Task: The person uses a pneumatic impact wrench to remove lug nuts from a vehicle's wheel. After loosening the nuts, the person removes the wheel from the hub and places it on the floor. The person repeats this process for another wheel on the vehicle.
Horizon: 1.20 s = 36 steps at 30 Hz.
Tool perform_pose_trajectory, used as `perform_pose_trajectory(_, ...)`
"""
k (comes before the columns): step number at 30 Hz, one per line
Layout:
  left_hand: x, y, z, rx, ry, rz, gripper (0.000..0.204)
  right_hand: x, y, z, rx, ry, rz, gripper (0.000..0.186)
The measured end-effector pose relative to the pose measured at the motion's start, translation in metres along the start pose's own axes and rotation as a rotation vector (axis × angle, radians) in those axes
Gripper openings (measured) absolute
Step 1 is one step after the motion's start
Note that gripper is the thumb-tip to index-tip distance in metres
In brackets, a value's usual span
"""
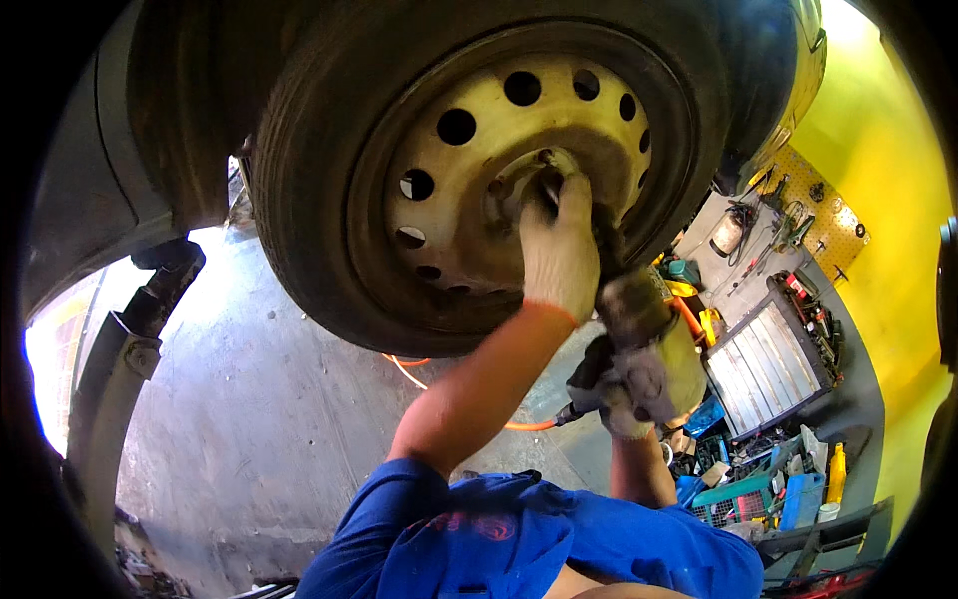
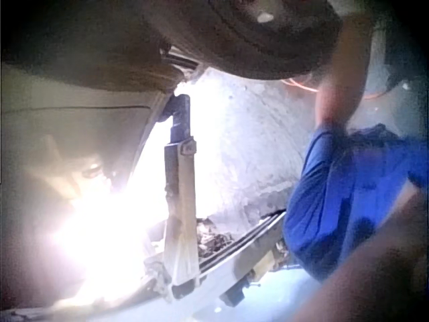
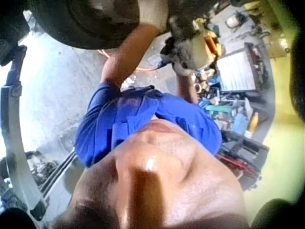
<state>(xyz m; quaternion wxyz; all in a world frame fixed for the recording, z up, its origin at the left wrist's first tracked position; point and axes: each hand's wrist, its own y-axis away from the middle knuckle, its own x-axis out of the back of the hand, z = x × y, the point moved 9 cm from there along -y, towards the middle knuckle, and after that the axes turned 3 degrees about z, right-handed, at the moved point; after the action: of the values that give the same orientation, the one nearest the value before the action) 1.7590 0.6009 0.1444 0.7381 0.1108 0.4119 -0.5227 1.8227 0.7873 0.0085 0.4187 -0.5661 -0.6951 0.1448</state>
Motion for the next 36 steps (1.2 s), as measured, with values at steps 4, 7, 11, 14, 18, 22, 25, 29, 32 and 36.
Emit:
perform_pose_trajectory(4, 0.073, 0.04, 0.009, -0.247, -0.171, 0.127, 0.04, -0.006, -0.002, -0.025, -0.23, -0.268, 0.058, 0.047)
perform_pose_trajectory(7, 0.165, 0.079, 0.026, -0.095, -0.175, 0.293, 0.033, -0.025, 0.048, 0.011, -0.044, -0.306, -0.143, 0.047)
perform_pose_trajectory(11, 0.285, 0.176, 0.045, -0.63, -1.698, 0.146, 0.01, -0.115, 0.055, -0.014, -0.338, -0.688, -0.806, 0.055)
perform_pose_trajectory(14, 0.425, 0.277, -0.018, 0.616, -0.652, 0.695, 0.01, -0.176, 0.093, -0.023, -0.453, -0.738, -1.216, 0.061)
perform_pose_trajectory(18, 0.449, 0.401, -0.041, 0.912, -0.395, 0.655, 0.02, -0.236, 0.145, -0.039, -0.522, -0.697, -1.655, 0.063)
perform_pose_trajectory(22, 0.439, 0.484, -0.041, 0.741, -0.073, 0.93, 0.023, -0.258, 0.158, -0.094, -0.191, -0.675, -1.926, 0.062)
perform_pose_trajectory(25, 0.449, 0.506, -0.016, 0.58, -0.06, 0.99, 0.024, -0.292, 0.191, -0.086, -0.728, -0.938, -2.017, 0.063)
perform_pose_trajectory(29, 0.446, 0.502, 0.049, 0.357, -0.204, 1.173, 0.024, -0.321, 0.18, -0.09, -0.35, -0.972, -1.896, 0.051)
perform_pose_trajectory(32, 0.425, 0.48, 0.111, 0.154, -0.327, 1.218, 0.026, -0.346, 0.179, -0.066, -0.155, -0.944, -1.693, 0.049)
perform_pose_trajectory(36, 0.381, 0.41, 0.175, 0.004, -0.283, 0.927, 0.02, -0.344, 0.132, -0.089, 0.107, -0.972, -1.364, 0.036)
